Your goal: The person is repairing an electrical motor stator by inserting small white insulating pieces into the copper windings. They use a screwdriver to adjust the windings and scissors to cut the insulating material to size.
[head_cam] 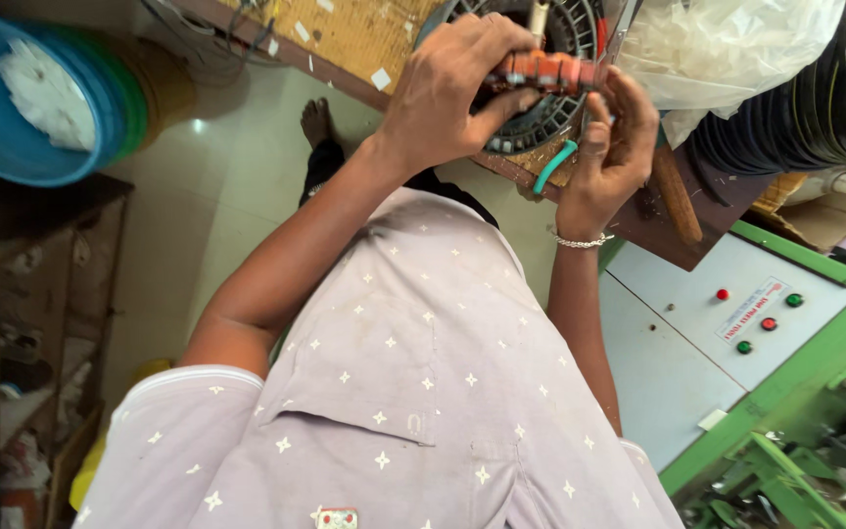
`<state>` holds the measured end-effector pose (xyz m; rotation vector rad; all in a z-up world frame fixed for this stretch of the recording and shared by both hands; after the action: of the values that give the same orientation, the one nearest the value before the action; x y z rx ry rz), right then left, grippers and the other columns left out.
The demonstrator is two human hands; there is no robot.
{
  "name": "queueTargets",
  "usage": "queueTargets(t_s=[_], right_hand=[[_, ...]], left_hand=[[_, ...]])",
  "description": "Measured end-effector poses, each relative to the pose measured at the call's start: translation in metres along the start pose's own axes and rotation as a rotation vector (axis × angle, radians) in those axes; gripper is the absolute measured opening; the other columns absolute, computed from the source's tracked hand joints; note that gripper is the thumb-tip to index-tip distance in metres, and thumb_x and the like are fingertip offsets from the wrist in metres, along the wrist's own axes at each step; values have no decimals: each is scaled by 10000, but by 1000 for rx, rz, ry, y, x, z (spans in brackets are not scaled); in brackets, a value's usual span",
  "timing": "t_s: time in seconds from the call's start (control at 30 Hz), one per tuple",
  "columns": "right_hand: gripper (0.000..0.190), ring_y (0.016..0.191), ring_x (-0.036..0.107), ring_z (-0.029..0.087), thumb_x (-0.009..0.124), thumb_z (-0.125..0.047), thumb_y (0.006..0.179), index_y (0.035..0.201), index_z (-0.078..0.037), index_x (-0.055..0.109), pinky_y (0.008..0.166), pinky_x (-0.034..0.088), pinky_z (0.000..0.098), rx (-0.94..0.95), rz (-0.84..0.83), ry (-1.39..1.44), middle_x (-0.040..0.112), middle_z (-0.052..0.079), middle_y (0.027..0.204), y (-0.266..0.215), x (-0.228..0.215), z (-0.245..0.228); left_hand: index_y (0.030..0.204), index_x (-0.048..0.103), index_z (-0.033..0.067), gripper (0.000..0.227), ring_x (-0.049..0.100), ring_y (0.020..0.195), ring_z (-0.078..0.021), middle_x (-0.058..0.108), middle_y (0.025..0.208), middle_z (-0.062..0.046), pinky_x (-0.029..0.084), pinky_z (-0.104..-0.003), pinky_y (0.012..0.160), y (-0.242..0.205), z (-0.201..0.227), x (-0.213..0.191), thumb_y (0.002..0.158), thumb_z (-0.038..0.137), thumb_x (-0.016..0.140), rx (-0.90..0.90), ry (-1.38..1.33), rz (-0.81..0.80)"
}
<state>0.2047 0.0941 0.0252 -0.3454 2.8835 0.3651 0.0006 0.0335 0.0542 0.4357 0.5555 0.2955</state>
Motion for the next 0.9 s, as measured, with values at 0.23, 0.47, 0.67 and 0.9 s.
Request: queueTargets(t_s=[0.23,0.47,0.67,0.9], right_hand=[[413,1469,490,268,669,-289,1098,1414,-32,604,1255,461,412,-154,-53,-71,470,138,1601,-3,11,-8],[378,1516,450,305,666,-157,1070,1421,-39,594,1248,428,425,-385,-34,-277,441,126,1616,-2,37,-20],[245,1476,493,296,585,35,1040,1267,-34,650,1230,447,416,-345,59,-249,509,136,1557,4,40,-22],[273,1334,559,282,451,173,771,971,-1,516,1204,444,392,-272,74,-87,576,165,1511,26,51,-23]], left_hand=[[1338,581,100,408,589,1102,-301,624,1170,-71,493,-411,1001,12,-2,13,983,20,766,-83,-83,-75],[1314,564,103,462,634,1086,-278,642,1190,-70,524,-399,979,10,-12,-1,913,-16,760,-172,-261,20],[1312,590,111,507,607,1058,-326,638,1107,-88,495,-442,946,34,10,11,862,-23,782,-37,92,-109],[1259,646,85,473,634,1111,-314,673,1154,-91,520,-426,985,31,-6,9,826,-61,770,-20,-114,-25]])
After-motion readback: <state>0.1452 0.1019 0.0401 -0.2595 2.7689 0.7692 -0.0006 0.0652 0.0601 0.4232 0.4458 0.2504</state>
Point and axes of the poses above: each hand's wrist, its own y-axis towards the middle knuckle, its own x-axis out of the palm, z = x × y, the point moved 9 cm from there along y, towards the middle knuckle
